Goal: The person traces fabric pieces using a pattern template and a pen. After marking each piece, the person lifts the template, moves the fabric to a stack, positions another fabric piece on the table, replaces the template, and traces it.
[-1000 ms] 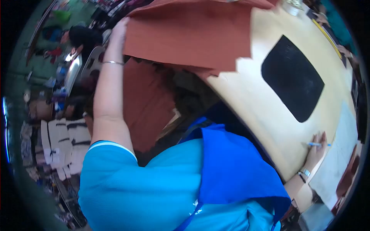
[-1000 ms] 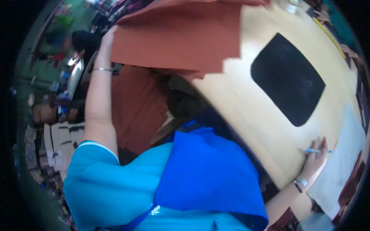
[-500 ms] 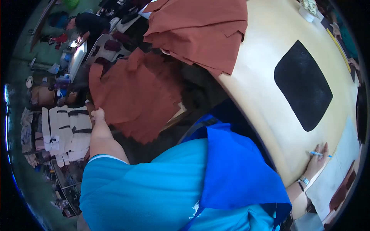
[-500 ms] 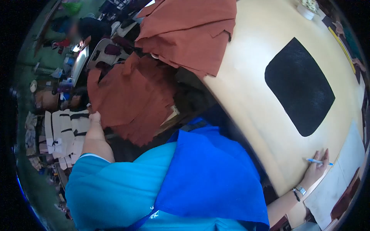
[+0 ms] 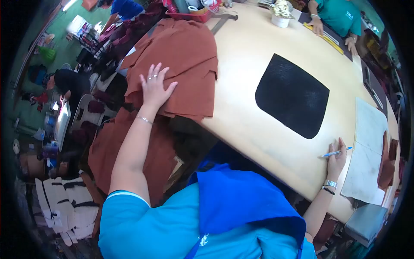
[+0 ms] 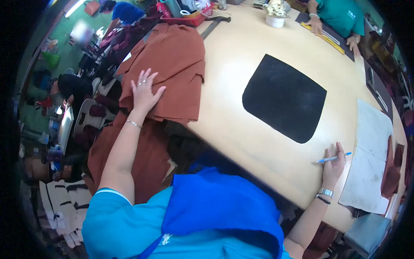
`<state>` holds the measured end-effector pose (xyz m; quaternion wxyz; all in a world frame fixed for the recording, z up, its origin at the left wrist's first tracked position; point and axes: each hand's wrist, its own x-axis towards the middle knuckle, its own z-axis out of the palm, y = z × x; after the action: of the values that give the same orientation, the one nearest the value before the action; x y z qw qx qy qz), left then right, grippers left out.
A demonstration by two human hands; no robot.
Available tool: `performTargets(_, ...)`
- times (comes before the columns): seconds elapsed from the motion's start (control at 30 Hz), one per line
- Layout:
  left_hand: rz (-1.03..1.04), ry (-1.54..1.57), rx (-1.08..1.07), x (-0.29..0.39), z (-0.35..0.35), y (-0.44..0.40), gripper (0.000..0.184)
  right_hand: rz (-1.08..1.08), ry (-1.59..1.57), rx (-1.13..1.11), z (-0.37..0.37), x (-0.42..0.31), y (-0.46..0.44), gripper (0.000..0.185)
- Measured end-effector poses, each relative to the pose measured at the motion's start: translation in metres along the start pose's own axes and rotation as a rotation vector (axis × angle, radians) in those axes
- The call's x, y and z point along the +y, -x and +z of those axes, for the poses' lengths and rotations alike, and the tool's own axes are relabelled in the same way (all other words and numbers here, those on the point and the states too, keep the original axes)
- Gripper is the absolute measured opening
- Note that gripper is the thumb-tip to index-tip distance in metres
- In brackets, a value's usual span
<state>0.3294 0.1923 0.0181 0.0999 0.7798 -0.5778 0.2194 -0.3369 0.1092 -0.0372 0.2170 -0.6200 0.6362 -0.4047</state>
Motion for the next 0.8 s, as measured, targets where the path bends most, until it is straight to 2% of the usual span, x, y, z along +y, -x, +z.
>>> performTargets(0.07, -0.022, -0.03, -0.003, 0.016, 0.017, -0.024, 0.04, -0.005, 0.006, 0.015, 0.001, -0.009, 0.002, 0.047)
performTargets(0.17, -0.1, 0.117, -0.075, 0.015, 0.029, -0.06, 0.029, -0.031, 0.133, 0.01, -0.002, -0.017, 0.002, 0.047)
performTargets(0.2, -0.108, 0.223, 0.075, 0.022, 0.028, -0.069, 0.023, -0.065, 0.055, 0.051, 0.002, -0.009, 0.001, 0.045)
performTargets(0.3, -0.183, 0.341, 0.269, 0.05, 0.005, -0.103, 0.026, -0.032, 0.045, 0.064, 0.001, 0.002, -0.003, 0.043)
performTargets(0.47, 0.01, 0.804, 0.432, 0.152, -0.03, -0.141, 0.023, 0.022, -0.062, 0.092, 0.003, -0.001, -0.001, 0.039)
performTargets(0.53, 0.097, 0.98, 0.404, 0.204, -0.045, -0.134, 0.02, 0.054, -0.075, 0.085, 0.003, -0.003, -0.001, 0.039)
performTargets(0.63, 0.293, 1.276, 0.345, 0.273, -0.072, -0.104, 0.014, -0.041, 0.108, 0.132, 0.003, -0.006, 0.0, 0.039)
performTargets(0.7, 0.355, 1.529, 0.16, 0.302, -0.094, -0.077, 0.012, -0.013, 0.083, 0.143, 0.003, -0.01, -0.001, 0.039)
performTargets(0.73, 0.391, 1.661, 0.132, 0.312, -0.105, -0.068, 0.012, -0.008, 0.079, 0.151, 0.003, -0.011, 0.0, 0.039)
performTargets(0.8, 0.3, 1.697, -0.004, 0.314, -0.101, -0.07, 0.013, -0.034, 0.075, 0.165, 0.003, -0.011, 0.001, 0.04)
